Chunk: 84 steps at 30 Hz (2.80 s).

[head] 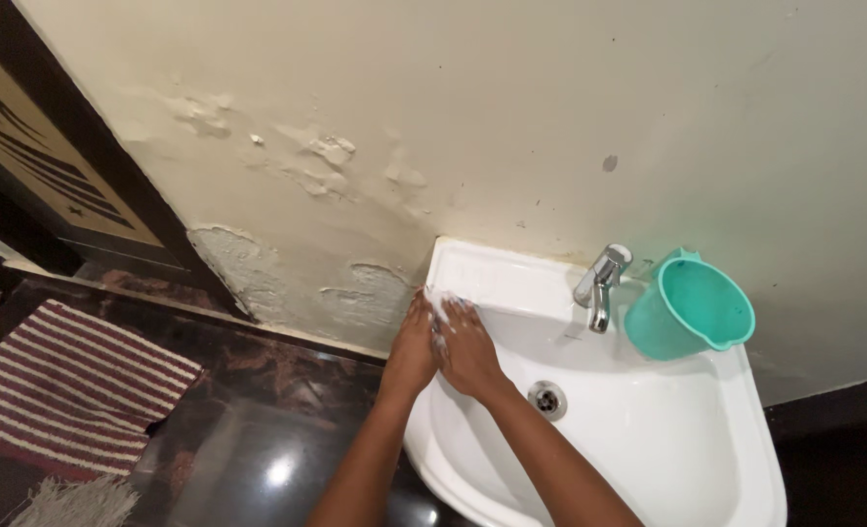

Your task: The person scrubs the inside and rim of a white pedestal sink using a cloth. They move a teal plastic jug to access different areas, then rinse the cloth under the running tap and continue wiping the sink surfaces.

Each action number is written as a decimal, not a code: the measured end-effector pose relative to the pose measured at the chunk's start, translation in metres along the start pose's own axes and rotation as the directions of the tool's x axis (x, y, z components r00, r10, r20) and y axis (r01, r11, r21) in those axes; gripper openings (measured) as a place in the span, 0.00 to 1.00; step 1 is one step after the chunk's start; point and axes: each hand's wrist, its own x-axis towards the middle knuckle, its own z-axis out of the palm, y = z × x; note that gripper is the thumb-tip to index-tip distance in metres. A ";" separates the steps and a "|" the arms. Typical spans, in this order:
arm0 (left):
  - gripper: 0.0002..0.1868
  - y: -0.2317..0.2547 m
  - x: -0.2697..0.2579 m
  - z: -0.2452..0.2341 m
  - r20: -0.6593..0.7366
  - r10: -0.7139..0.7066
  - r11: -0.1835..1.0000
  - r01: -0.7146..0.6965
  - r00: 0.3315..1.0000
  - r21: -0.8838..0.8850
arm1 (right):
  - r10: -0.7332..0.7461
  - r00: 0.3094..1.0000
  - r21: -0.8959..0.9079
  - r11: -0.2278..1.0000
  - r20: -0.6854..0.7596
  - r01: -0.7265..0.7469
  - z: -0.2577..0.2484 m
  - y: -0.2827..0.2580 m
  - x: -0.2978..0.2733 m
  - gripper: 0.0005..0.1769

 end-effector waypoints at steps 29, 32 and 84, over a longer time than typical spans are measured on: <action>0.24 -0.003 0.010 -0.001 -0.048 -0.088 0.996 0.087 0.995 -0.027 | 0.374 0.926 0.014 0.927 -0.058 -0.374 0.014 0.001 0.056 0.28; 0.22 -0.002 0.008 -0.002 0.004 -0.220 0.974 0.219 0.976 -0.061 | 0.294 0.955 0.069 0.954 -0.049 -0.290 0.019 -0.011 0.028 0.28; 0.22 -0.019 -0.042 0.002 -0.177 -0.132 0.977 0.098 0.975 -0.189 | 0.155 0.981 -0.004 0.988 0.114 -0.156 0.000 -0.043 -0.010 0.32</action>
